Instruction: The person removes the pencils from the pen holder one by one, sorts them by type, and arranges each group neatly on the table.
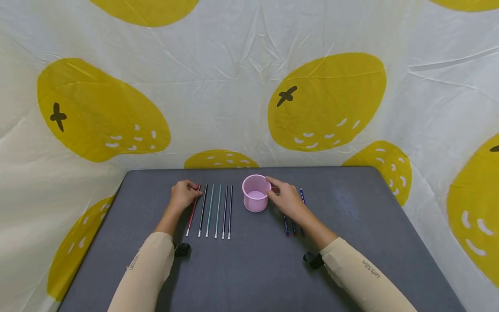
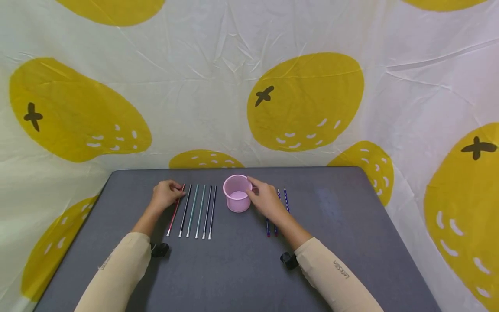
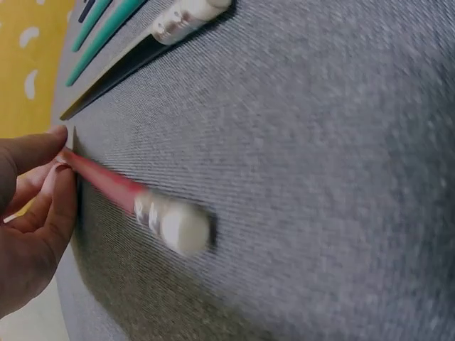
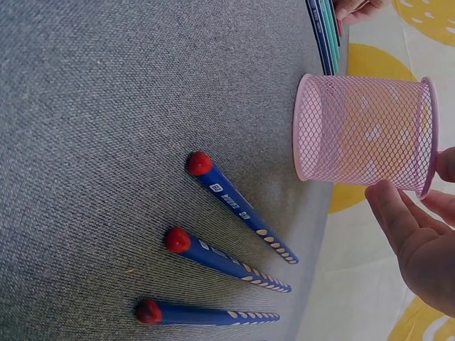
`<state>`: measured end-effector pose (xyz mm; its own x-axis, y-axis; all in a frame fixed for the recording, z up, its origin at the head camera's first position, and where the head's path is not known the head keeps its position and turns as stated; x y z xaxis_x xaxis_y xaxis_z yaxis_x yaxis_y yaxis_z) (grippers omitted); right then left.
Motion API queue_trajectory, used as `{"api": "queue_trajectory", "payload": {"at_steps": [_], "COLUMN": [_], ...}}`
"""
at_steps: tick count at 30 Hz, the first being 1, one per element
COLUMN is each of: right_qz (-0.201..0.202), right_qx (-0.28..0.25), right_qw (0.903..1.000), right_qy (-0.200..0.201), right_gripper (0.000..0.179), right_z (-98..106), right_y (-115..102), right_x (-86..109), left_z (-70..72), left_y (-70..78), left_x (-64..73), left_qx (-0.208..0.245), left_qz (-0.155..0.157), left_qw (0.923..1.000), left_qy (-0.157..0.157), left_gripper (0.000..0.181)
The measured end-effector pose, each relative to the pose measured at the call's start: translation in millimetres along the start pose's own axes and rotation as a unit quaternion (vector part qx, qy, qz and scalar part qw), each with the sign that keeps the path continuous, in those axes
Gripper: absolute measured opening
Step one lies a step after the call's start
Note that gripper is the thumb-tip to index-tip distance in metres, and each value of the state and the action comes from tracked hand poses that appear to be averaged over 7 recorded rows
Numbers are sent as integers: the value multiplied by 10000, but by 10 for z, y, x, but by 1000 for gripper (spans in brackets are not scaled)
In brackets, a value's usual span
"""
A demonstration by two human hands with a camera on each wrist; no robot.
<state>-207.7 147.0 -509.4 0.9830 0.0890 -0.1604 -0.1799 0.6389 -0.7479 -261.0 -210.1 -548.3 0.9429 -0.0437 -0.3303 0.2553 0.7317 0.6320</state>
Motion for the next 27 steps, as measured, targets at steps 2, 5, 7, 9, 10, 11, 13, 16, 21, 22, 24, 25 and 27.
{"api": "queue_trajectory", "payload": {"at_steps": [2, 5, 7, 9, 10, 11, 13, 16, 21, 22, 24, 25, 27], "right_qz": [2, -5, 23, 33, 42, 54, 60, 62, 76, 73, 71, 61, 19], "right_qx": [-1, 3, 26, 20, 23, 16, 12, -8, 15, 31, 42, 41, 22], "right_qw": [10000, 10000, 10000, 10000, 10000, 10000, 10000, 10000, 9999, 9999, 9999, 9999, 10000], "right_qy": [1, 17, 32, 45, 51, 53, 54, 57, 78, 79, 76, 76, 65], "right_gripper": [50, 50, 50, 50, 50, 50, 50, 50, 50, 50, 50, 50, 50], "right_z": [-6, -8, -8, -7, -6, -7, -6, -6, -4, -5, -7, -8, -12], "right_y": [3, 5, -4, -8, -10, -12, -15, -14, -8, -6, -8, -5, -1], "right_x": [3, 10, 18, 21, 22, 22, 23, 24, 29, 29, 29, 27, 27], "left_z": [-7, -7, -9, -13, -15, -19, -24, -28, -30, -29, -23, -22, -21], "left_y": [5, 6, -4, -10, -13, -17, -22, -23, -20, -17, -13, -10, -5], "left_x": [4, 9, 10, 12, 14, 16, 18, 24, 31, 31, 29, 29, 30], "left_qx": [52, 99, 70, 64, 76, 91, 144, 234, 300, 266, 191, 158, 134], "left_qz": [31, 76, 106, 129, 145, 161, 197, 219, 201, 184, 153, 135, 96], "left_qw": [10000, 9999, 9999, 9999, 9998, 9998, 9997, 9995, 9993, 9994, 9996, 9997, 9998], "left_qy": [-28, -53, -63, -76, -80, -80, -59, -51, -100, -109, -102, -102, -117], "left_gripper": [26, 25, 23, 21, 20, 19, 18, 19, 22, 22, 22, 22, 22]}}
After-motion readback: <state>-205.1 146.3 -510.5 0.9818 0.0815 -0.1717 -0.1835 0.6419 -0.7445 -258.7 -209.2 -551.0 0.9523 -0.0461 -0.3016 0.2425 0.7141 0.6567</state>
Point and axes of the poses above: each hand's wrist, its own x-axis away from the middle knuckle, its own z-axis out of the back of the hand, y = z × x, the point moved 5 cm from there along -x, towards the middle knuckle, and after that the axes turned 12 degrees about -z, right-handed, at the moved point
